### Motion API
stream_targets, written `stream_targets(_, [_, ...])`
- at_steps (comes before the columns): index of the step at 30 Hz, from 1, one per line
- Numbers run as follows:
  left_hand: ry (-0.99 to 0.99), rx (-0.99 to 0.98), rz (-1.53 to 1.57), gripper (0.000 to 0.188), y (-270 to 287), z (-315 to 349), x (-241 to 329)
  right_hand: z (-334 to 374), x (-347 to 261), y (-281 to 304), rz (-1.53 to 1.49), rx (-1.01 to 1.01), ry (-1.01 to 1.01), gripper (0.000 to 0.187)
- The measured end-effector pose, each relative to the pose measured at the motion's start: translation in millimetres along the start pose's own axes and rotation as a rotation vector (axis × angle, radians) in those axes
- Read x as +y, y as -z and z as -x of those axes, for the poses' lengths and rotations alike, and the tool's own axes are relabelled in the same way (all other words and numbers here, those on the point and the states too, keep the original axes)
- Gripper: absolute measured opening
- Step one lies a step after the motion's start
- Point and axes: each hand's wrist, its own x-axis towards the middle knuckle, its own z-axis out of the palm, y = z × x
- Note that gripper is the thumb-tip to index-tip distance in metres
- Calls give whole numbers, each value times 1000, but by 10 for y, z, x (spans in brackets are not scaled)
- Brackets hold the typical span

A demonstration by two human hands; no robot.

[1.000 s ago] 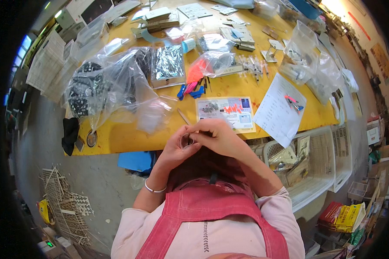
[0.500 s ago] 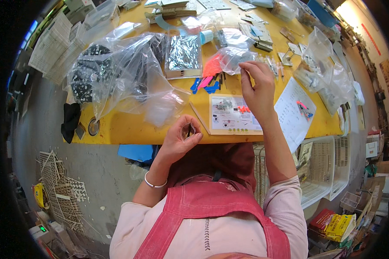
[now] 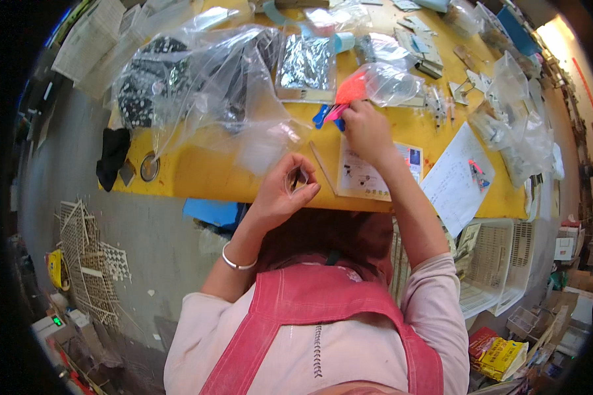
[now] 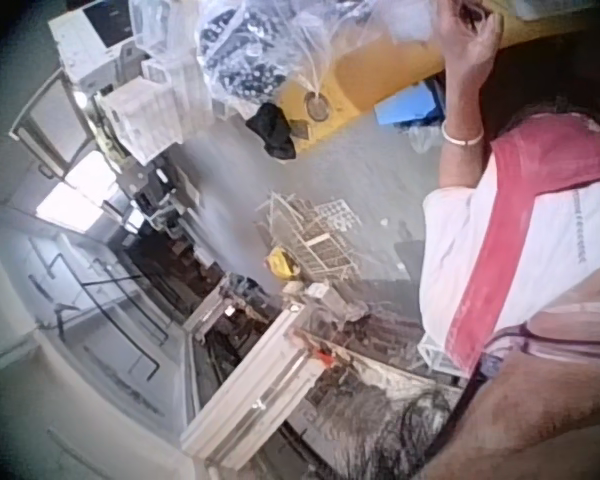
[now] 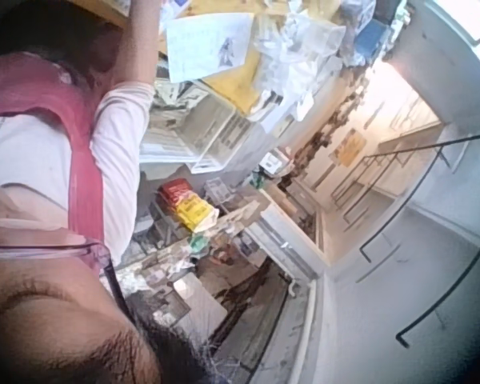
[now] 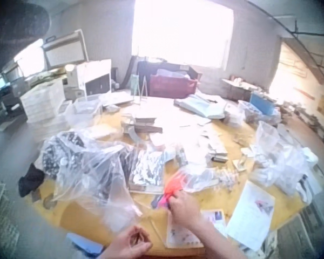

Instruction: The person assembles small components at a yellow workbench, using a wooden stick to place tiny orange pieces onto a printed guide. They repeatedly pick up parts from plastic bags and place them into a white basket, handling items one at a time.

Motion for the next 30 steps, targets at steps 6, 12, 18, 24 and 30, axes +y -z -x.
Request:
stream_targets(6, [-62, 37, 8, 26, 12, -87, -37, -32, 20, 66, -53, -29, -18, 13])
stream_targets(12, [-96, 57, -32, 25, -1, -114, -67, 139, -659, 613, -1132, 126, -346, 33])
stream_targets(18, [-277, 104, -143, 29, -47, -156, -104, 350, -1226, 722, -1147, 118, -322, 29])
stream_targets(24, [-259, 45, -184, 25, 103, -93, -108, 204, -1159, 735, -892, 133, -107, 14])
stream_targets(30, [-202, 39, -221, 25, 56, 19, 100, -932, -453, 528, -412, 269, -112, 16])
